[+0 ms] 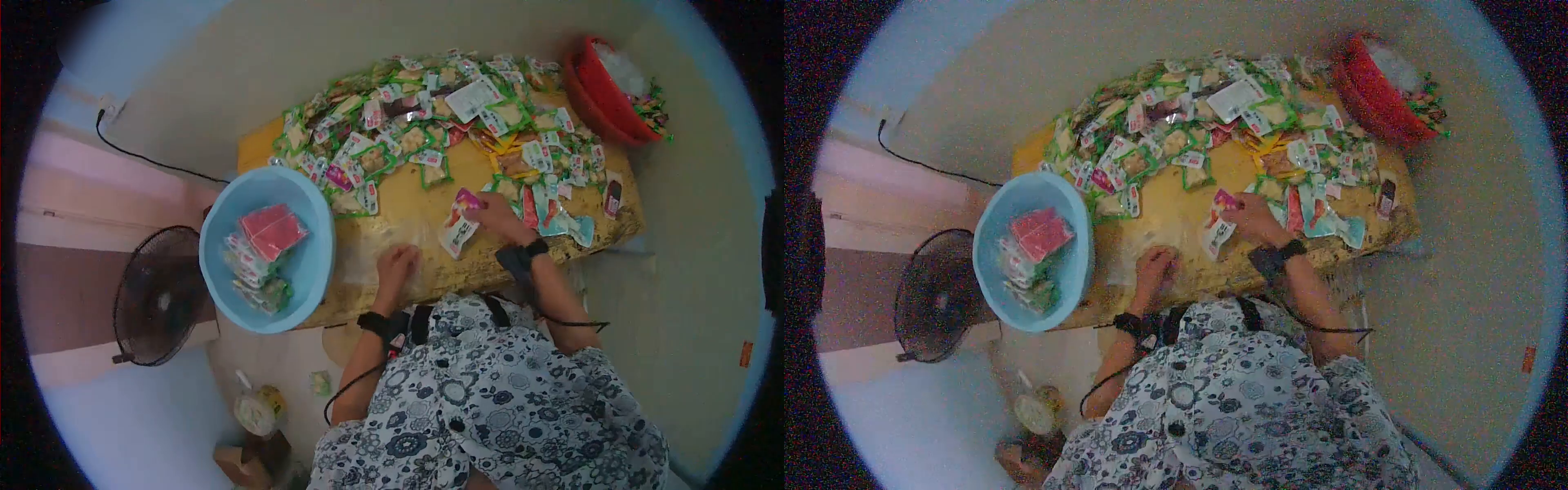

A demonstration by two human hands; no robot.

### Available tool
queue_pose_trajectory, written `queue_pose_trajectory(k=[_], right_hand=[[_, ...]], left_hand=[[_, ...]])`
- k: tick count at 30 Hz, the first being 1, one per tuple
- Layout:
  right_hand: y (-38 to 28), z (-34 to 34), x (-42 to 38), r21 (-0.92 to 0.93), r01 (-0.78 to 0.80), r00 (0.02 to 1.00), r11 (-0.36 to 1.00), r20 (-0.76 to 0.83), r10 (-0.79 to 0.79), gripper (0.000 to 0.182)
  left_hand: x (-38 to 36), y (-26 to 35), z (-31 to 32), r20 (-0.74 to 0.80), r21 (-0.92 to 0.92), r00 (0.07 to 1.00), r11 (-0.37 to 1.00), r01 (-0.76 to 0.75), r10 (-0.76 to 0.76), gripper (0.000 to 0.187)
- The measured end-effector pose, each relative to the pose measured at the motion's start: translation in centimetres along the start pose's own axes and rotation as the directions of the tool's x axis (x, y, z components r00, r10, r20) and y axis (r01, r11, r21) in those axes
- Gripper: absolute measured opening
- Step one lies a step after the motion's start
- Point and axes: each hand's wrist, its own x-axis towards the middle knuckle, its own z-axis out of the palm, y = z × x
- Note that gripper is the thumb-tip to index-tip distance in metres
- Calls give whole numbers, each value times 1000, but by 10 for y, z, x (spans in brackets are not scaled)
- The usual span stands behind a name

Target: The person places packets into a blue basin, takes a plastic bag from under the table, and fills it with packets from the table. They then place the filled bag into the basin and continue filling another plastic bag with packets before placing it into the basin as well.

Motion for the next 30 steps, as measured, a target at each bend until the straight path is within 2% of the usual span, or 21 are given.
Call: queue_pose_trajectory(k=[1, 4, 6, 8, 10, 13, 16, 19, 20, 22, 25, 28, 30], right_hand=[[-12, -4, -11, 83, 52, 998, 995, 24, -54, 24], [-35, -1, -36, 194, 17, 1000, 981, 5, -18, 21], [-6, 12, -29, 35, 146, 988, 989, -57, -143, 25], [-1, 18, -31, 49, 146, 988, 988, -60, -143, 28], [-25, 28, -44, 243, 18, 1000, 970, 4, -19, 32], [-26, 36, -48, 45, 128, 984, 991, -132, -121, 34], [-26, 36, -50, -152, 146, 967, 977, -185, -174, 32], [-7, 47, -43, -118, 197, 974, 973, -88, -208, 25], [-5, 51, -43, 48, 138, 990, 989, -31, -136, 25], [-16, 65, -45, 357, -20, 993, 934, 115, -22, 25], [-20, 82, -48, 529, -51, 982, 847, 179, -53, 26], [-26, 75, -49, 419, -202, 949, 885, 306, 71, 28], [-8, 83, -43, 453, -221, 944, 864, 323, 72, 28]], left_hand=[[3, -5, -2, 4, -13, 999, 999, -36, 36, 14], [4, -8, 4, -73, -100, 997, 995, -13, 5, 14], [3, -3, 6, -71, -54, 997, 999, 2, -6, 15], [1, 4, 10, -79, -10, 997, 1000, -13, 12, 15], [-3, 10, 12, -104, 36, 993, 998, -55, 58, 15], [4, 2, 15, -230, -9, 963, 989, -146, 140, 15], [-1, 10, 18, -287, 8, 936, 978, -211, 204, 14], [-18, 35, 30, -179, -138, 973, 976, -170, 144, 13], [-22, 41, 34, -168, -86, 968, 975, -203, 187, 12], [-30, 52, 41, -144, 17, 952, 963, -270, 270, 12], [-39, 72, 58, -93, 2, 920, 924, -383, 381, 11], [-36, 65, 63, -29, 92, 920, 917, -387, 391, 11], [-40, 69, 64, 24, -14, 928, 928, -371, 372, 11]])
